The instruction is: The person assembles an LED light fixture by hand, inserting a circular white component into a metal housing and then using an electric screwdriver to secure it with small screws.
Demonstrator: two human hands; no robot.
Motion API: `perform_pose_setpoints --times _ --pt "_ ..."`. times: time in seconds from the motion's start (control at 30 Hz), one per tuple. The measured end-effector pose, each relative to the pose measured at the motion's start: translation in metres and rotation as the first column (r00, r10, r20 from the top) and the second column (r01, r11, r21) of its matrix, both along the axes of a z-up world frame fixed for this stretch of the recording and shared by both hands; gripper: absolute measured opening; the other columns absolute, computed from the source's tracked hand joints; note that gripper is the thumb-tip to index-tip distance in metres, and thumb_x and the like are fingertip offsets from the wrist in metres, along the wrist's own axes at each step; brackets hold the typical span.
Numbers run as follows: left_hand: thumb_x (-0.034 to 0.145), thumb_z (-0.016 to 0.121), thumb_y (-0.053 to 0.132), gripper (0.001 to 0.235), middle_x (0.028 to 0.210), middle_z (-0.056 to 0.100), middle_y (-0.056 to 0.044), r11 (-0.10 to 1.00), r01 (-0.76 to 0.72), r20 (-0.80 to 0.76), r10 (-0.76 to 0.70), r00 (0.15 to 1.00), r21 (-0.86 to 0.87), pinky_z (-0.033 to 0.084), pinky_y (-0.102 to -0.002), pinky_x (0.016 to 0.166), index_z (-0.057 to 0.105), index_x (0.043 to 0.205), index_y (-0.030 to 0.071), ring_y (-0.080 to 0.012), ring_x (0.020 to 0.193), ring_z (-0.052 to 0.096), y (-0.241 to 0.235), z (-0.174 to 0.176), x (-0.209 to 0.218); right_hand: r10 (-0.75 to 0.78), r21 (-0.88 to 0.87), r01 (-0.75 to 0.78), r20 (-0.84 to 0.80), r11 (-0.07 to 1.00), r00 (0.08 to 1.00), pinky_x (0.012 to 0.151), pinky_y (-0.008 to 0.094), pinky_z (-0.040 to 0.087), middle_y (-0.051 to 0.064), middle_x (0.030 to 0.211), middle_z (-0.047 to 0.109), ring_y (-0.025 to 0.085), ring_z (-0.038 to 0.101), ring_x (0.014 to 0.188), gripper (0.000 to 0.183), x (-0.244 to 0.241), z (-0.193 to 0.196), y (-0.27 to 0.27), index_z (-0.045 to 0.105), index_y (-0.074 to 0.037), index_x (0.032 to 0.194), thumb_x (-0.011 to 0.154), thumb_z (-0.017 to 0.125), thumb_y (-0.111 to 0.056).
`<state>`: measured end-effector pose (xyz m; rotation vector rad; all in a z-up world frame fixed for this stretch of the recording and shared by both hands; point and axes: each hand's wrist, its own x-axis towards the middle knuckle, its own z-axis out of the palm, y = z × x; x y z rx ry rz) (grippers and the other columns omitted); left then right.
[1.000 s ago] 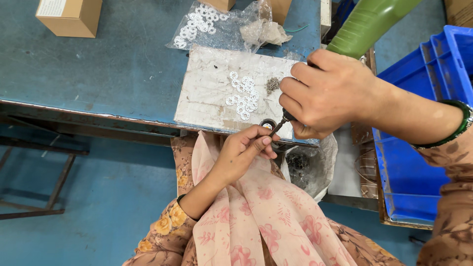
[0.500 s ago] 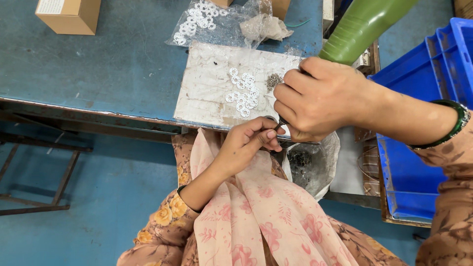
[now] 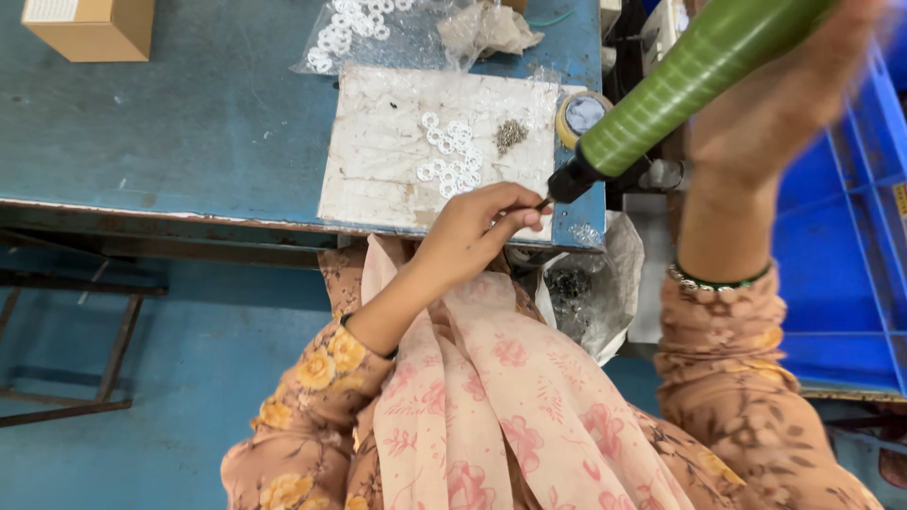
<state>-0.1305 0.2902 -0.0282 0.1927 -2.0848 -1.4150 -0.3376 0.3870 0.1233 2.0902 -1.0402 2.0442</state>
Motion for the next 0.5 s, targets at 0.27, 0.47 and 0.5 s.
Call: perform_pose_setpoints --times 0.27,0.47,0.5 --pt "0.088 0.082 0.026 0.066 0.132 0.070 -0.012 0.937 -0.169 0.020 0.184 0.983 -0.306 0.050 -0.038 0.106 0.055 0.145 0.008 -0.0258 0.125 0.066 -0.024 -0.023 0.031 0.082 0.081 -0.109 0.278 0.991 0.957 0.060 0.041 0.054 0.019 0.088 0.054 0.030 0.061 0.068 0.056 -0.022 -0.085 0.001 0.051 -0.002 0.117 0.118 0.051 -0.057" --pt "0.071 0.092 0.032 0.100 0.146 0.052 -0.022 0.970 -0.164 0.032 0.172 0.985 -0.179 0.046 -0.044 0.109 0.036 0.150 0.008 -0.0372 0.132 0.056 -0.015 -0.100 0.015 0.230 0.154 -0.346 0.498 0.926 0.836 0.066 0.036 0.051 0.016 0.094 0.050 0.025 0.054 0.071 0.073 -0.025 -0.116 0.011 0.048 -0.002 0.127 0.106 0.038 -0.071" --pt "0.073 0.091 0.032 0.097 0.145 0.052 -0.023 0.954 -0.191 -0.022 0.192 0.981 -0.231 0.046 -0.045 0.109 0.037 0.150 0.007 -0.0392 0.132 0.055 -0.016 -0.107 0.007 0.228 0.146 -0.343 0.504 0.928 0.833 0.066 0.037 0.052 0.016 0.094 0.050 0.025 0.055 0.071 0.073 -0.027 -0.119 0.006 0.048 -0.003 0.131 0.106 0.039 -0.070"
